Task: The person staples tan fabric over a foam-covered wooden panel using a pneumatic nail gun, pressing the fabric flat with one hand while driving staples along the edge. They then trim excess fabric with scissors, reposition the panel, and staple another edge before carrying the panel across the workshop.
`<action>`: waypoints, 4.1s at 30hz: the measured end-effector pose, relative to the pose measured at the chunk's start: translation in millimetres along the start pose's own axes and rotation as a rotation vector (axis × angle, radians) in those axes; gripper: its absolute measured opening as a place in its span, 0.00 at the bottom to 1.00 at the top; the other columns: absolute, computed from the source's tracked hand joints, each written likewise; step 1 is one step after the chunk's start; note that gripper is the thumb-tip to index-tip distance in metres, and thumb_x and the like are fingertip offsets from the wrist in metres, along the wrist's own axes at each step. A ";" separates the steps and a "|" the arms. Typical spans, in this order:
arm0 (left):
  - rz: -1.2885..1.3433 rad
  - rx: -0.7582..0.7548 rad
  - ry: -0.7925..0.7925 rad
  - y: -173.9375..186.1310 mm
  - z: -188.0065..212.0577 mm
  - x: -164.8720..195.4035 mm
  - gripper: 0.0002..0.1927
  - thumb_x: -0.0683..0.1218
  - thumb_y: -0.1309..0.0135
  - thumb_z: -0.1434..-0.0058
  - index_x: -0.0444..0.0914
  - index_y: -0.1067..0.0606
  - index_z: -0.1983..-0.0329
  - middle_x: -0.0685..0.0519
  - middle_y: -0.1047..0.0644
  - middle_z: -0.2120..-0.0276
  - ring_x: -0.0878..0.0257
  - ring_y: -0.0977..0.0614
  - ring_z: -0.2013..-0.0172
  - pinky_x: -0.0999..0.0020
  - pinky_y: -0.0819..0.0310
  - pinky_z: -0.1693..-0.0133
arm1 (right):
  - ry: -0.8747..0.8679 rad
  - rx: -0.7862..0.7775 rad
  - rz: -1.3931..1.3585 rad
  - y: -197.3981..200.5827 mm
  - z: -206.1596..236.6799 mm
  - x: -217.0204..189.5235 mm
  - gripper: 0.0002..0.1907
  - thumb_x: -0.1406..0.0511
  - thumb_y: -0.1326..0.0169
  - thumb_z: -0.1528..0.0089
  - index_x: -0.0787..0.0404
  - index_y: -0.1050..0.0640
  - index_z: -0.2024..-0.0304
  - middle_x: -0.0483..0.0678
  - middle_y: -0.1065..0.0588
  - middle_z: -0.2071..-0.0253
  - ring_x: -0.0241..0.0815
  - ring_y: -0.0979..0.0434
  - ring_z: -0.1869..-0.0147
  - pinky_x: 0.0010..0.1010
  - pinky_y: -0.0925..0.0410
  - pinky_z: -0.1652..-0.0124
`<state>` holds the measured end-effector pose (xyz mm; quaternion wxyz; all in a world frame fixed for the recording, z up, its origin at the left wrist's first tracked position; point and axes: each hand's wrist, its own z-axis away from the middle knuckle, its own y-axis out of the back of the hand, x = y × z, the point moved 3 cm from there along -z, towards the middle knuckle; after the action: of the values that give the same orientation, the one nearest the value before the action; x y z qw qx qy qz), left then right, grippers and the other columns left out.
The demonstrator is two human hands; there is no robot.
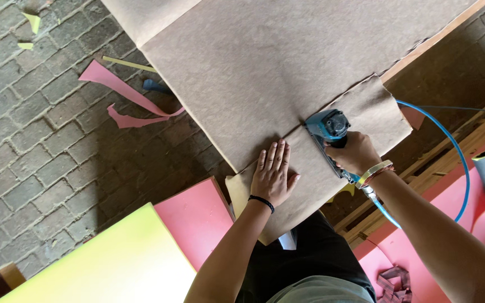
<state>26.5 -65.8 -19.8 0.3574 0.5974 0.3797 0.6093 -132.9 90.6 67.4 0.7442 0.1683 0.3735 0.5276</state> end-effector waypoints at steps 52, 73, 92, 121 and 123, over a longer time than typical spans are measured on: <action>-0.011 0.109 0.120 3.7 90.0 -37.3 0.39 0.61 0.52 0.31 0.36 0.45 0.24 0.44 0.47 0.25 0.48 0.46 0.27 0.46 0.55 0.29 | 0.000 0.250 -0.403 -15.2 107.9 85.7 0.11 0.64 0.38 0.40 0.68 0.17 0.67 0.50 0.20 0.74 0.36 0.20 0.72 0.30 0.27 0.69; -0.243 -0.134 -0.042 -134.9 -234.2 174.2 0.43 0.65 0.66 0.30 0.36 0.57 0.22 0.44 0.56 0.23 0.51 0.55 0.24 0.51 0.65 0.28 | 0.349 0.237 -0.872 127.1 -157.1 354.0 0.25 0.63 0.30 0.47 0.63 0.23 0.50 0.45 0.21 0.49 0.38 0.20 0.46 0.33 0.25 0.47; -0.352 -0.104 0.167 -194.4 -273.9 195.5 0.47 0.71 0.77 0.31 0.35 0.60 0.22 0.42 0.61 0.22 0.48 0.59 0.24 0.50 0.69 0.27 | 0.296 0.109 -1.145 157.1 -203.0 377.1 0.22 0.82 0.36 0.52 0.61 0.26 0.60 0.42 0.26 0.68 0.37 0.22 0.64 0.29 0.25 0.60; -0.155 0.006 0.190 -196.6 -256.2 270.5 0.53 0.70 0.55 0.37 0.31 0.55 0.23 0.40 0.55 0.23 0.48 0.53 0.24 0.48 0.62 0.27 | 0.847 -0.116 0.784 286.0 -252.6 174.4 0.21 0.59 0.31 0.46 0.52 0.20 0.52 0.49 0.17 0.64 0.47 0.16 0.59 0.40 0.23 0.55; -0.150 0.010 0.191 -194.8 -254.5 267.2 0.54 0.70 0.54 0.37 0.31 0.55 0.23 0.40 0.55 0.23 0.48 0.53 0.24 0.49 0.62 0.27 | 0.958 -0.140 0.767 279.6 -258.0 145.9 0.26 0.60 0.31 0.50 0.55 0.20 0.50 0.50 0.18 0.65 0.48 0.18 0.62 0.42 0.24 0.57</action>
<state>-239.7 251.6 -70.7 0.3612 0.5083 0.4585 0.6332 -482.6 294.5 21.1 0.2602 -0.0142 0.5434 0.7980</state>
